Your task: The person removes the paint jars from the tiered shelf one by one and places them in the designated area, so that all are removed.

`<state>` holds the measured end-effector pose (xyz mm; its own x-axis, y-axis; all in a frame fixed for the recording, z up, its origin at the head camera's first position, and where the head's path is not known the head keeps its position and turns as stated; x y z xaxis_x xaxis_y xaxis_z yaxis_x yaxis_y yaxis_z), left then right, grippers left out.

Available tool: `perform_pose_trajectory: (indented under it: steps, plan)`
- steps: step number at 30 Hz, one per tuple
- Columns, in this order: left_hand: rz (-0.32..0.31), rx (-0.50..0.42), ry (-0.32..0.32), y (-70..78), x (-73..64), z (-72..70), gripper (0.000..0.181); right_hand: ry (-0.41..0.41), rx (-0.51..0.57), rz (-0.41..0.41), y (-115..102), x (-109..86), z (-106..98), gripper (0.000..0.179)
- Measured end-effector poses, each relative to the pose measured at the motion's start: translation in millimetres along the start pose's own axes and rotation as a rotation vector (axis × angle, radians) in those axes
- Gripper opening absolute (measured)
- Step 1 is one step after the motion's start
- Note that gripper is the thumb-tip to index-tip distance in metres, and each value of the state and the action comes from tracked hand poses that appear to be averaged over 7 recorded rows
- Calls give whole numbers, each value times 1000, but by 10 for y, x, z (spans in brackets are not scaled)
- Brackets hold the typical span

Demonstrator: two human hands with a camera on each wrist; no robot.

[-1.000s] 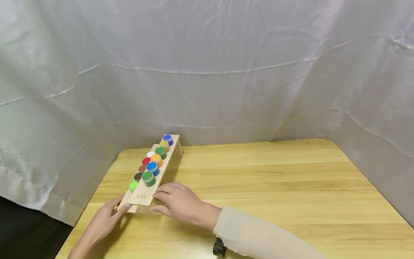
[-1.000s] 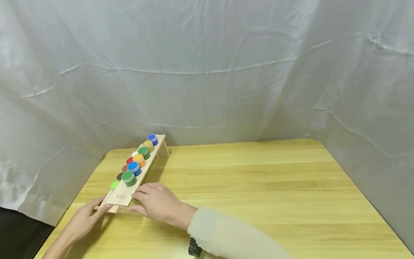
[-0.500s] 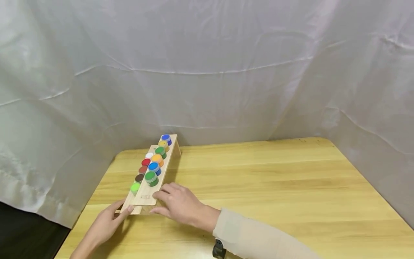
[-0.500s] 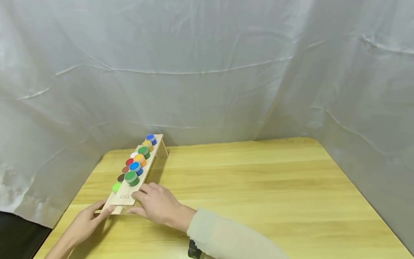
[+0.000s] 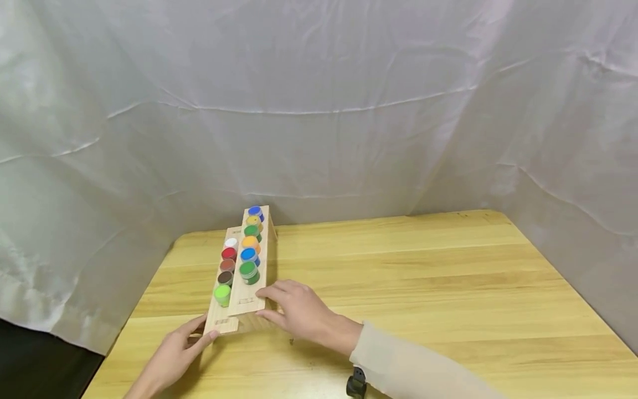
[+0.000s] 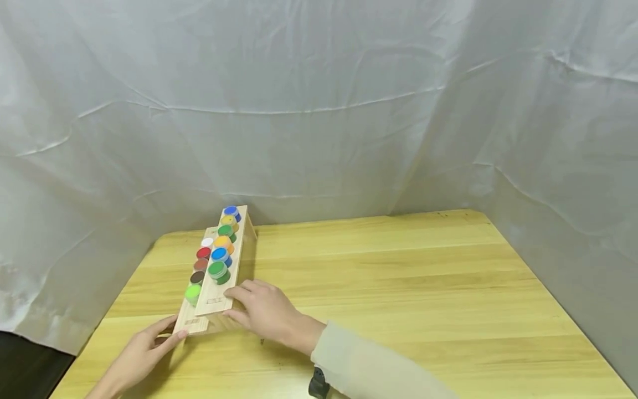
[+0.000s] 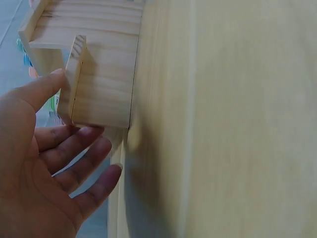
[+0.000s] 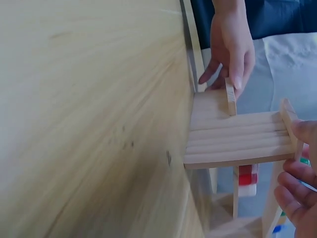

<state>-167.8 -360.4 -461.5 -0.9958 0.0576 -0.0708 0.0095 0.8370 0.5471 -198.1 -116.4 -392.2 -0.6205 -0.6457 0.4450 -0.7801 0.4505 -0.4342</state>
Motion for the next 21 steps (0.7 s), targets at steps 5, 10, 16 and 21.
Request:
perform_pose_trajectory:
  steps: [5, 10, 16, 21]
  plan:
    - [26, -47, 2, 82, 11, 67, 60, -6, 64, 44, 133, -73, -103, 39]
    - [65, -102, 9, 183, 31, 139, 57, -1, 186, 169, 292, -127, -186, 41]
    - [116, -145, -47, 304, 40, 251, 61, 53, 380, 345, 471, -185, -215, 48]
    - [135, -148, -104, 384, 37, 337, 66, 100, 476, 450, 568, -258, -251, 52]
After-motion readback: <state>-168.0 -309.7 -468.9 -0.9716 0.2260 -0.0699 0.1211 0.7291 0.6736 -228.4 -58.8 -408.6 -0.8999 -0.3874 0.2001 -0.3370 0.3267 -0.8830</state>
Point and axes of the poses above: each hand's wrist, its own x-axis towards the middle knuckle, its own z-axis out of the palm, y = z × x, the point moved 6 cm from there along x, towards the middle knuckle, and after that the axes turned 10 degrees about x, right-handed, at the moved point
